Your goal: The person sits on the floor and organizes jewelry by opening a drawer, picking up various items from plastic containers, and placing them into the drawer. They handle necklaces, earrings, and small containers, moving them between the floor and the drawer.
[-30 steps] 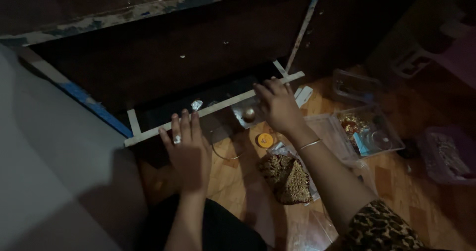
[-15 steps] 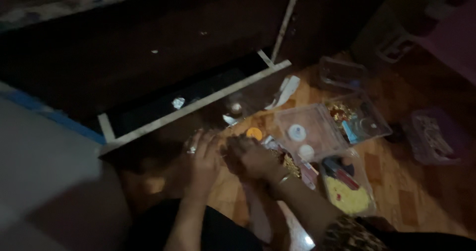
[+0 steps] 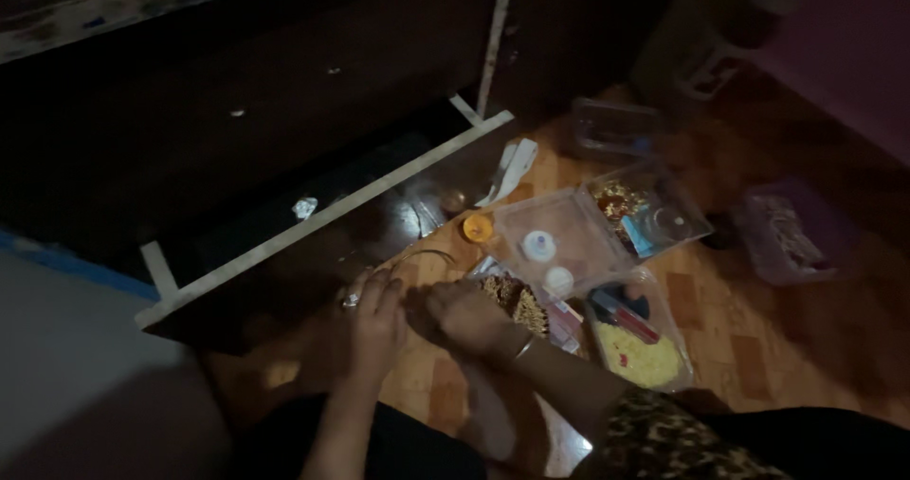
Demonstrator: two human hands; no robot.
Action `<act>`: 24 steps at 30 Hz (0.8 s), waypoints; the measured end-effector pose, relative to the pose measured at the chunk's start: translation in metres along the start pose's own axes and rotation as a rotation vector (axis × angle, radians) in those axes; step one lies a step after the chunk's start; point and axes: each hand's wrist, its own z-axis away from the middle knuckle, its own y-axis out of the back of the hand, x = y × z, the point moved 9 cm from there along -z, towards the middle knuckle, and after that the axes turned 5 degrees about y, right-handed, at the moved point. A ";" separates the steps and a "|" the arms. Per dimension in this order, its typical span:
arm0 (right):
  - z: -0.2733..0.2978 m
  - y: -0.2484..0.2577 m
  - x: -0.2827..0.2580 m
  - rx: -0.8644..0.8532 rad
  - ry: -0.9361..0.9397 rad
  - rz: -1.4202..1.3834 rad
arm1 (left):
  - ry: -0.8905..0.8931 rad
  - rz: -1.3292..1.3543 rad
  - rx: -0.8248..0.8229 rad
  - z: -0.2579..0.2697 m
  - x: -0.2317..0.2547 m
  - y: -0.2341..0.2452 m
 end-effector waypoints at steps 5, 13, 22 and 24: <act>0.060 0.043 0.087 0.318 -0.684 -0.668 | -0.056 -0.052 -0.026 -0.002 0.013 0.005; 0.195 0.040 0.194 0.968 -1.354 -1.366 | -0.068 -0.133 -0.109 0.003 0.029 0.000; 0.270 0.029 0.234 0.898 -1.194 -0.567 | -0.074 -0.136 -0.188 0.010 0.029 -0.015; 0.237 0.065 0.189 0.790 -0.924 -0.063 | -0.080 -0.184 -0.164 0.008 0.030 -0.014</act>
